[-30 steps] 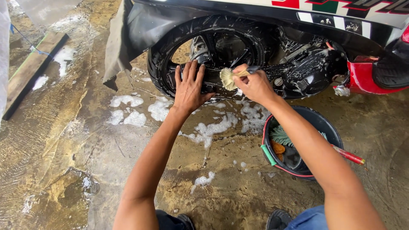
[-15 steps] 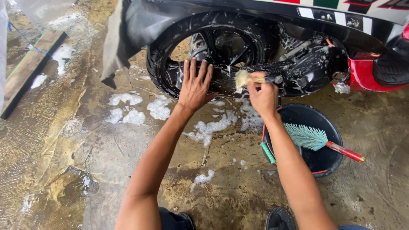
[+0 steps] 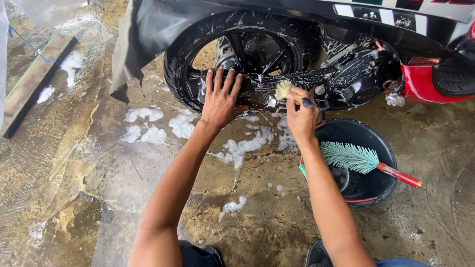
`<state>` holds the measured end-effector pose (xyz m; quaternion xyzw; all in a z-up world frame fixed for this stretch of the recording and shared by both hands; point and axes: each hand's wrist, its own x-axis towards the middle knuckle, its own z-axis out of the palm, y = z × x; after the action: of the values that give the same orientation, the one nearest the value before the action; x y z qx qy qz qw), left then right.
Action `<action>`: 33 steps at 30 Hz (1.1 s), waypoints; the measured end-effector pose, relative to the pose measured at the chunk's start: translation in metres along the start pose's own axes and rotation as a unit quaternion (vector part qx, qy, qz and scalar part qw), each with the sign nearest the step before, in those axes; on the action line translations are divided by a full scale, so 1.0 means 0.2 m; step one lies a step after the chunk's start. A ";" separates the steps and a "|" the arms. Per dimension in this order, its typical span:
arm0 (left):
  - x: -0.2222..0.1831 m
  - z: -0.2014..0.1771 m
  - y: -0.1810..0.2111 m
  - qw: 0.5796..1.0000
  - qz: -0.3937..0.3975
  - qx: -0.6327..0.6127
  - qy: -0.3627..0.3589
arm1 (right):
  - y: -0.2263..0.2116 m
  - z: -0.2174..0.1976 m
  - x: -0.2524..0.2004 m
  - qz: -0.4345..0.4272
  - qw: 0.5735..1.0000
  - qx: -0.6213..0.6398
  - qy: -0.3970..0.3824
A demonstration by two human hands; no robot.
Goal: The person scrubs the rear wheel and chain of a red and white motorcycle using a sponge and soapy water. They then clean the floorboard and front wheel area using a brush and sponge, dipping the tools into a bucket of water as needed.
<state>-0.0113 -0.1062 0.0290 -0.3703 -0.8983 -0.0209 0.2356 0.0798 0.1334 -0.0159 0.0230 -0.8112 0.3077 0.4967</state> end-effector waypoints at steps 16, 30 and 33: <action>0.04 0.02 0.10 0.994 0.022 0.099 -0.041 | -0.03 0.01 0.00 0.036 0.999 0.006 -0.032; 0.12 0.28 0.23 0.992 0.061 0.100 0.048 | 0.02 0.07 -0.09 0.022 0.996 0.052 -0.066; 0.12 0.28 0.27 0.991 0.061 0.088 0.078 | 0.09 -0.05 -0.03 0.089 0.993 0.076 -0.017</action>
<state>-0.0127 -0.0385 -0.0177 -0.3995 -0.8510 0.0439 0.3380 0.0853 0.1518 -0.0254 -0.0064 -0.7925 0.4108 0.4508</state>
